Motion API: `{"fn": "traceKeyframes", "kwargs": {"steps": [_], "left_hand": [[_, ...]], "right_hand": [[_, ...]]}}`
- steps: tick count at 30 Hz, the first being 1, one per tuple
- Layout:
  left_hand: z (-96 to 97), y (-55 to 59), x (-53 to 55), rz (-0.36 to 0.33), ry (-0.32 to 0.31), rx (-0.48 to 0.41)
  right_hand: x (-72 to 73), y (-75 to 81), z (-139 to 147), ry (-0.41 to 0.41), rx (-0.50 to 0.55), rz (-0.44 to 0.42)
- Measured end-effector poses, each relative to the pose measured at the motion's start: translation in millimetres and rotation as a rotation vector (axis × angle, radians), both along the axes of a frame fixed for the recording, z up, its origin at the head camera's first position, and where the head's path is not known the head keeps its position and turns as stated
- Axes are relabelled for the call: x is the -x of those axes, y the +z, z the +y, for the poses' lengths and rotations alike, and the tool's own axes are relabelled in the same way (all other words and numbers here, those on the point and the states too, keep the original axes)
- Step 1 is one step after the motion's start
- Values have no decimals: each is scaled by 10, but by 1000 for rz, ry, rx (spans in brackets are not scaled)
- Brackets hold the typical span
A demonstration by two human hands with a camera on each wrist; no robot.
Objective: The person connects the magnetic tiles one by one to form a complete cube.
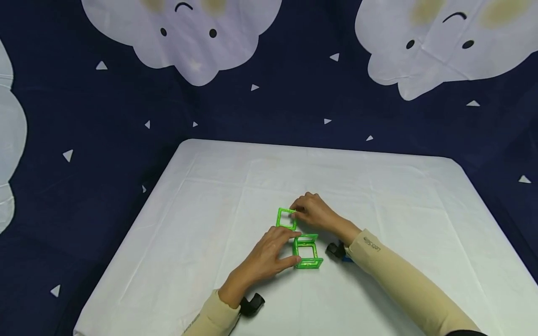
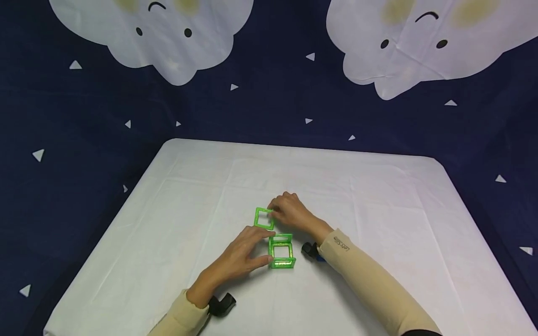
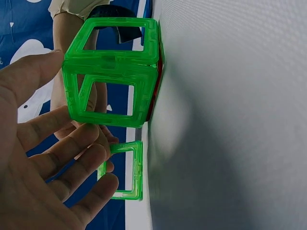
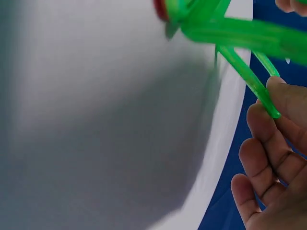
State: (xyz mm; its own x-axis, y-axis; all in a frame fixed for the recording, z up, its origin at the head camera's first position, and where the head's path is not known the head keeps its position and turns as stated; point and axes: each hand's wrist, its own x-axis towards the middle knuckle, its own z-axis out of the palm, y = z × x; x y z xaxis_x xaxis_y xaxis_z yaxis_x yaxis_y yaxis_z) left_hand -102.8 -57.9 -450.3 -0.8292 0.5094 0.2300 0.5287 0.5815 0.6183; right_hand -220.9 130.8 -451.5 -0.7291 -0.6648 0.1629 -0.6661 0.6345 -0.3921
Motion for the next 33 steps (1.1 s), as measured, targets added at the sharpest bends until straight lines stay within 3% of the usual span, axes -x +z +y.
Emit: {"fn": "traceKeyframes", "kwargs": {"steps": [8, 18, 22, 28, 33], "left_hand": [[1, -7, -7, -2, 2, 18], [12, 6, -13, 2, 6, 43], [18, -4, 1, 7, -3, 34], [28, -4, 10, 3, -4, 28], [34, -3, 12, 9, 1, 21]], "right_hand": [[-94, 20, -1, 33, -24, 64], [-135, 36, 48, 54, -36, 15], [-147, 98, 114, -1, 30, -12], [-227, 204, 258, -148, 108, -70], [-341, 237, 398, -237, 168, -48]]}}
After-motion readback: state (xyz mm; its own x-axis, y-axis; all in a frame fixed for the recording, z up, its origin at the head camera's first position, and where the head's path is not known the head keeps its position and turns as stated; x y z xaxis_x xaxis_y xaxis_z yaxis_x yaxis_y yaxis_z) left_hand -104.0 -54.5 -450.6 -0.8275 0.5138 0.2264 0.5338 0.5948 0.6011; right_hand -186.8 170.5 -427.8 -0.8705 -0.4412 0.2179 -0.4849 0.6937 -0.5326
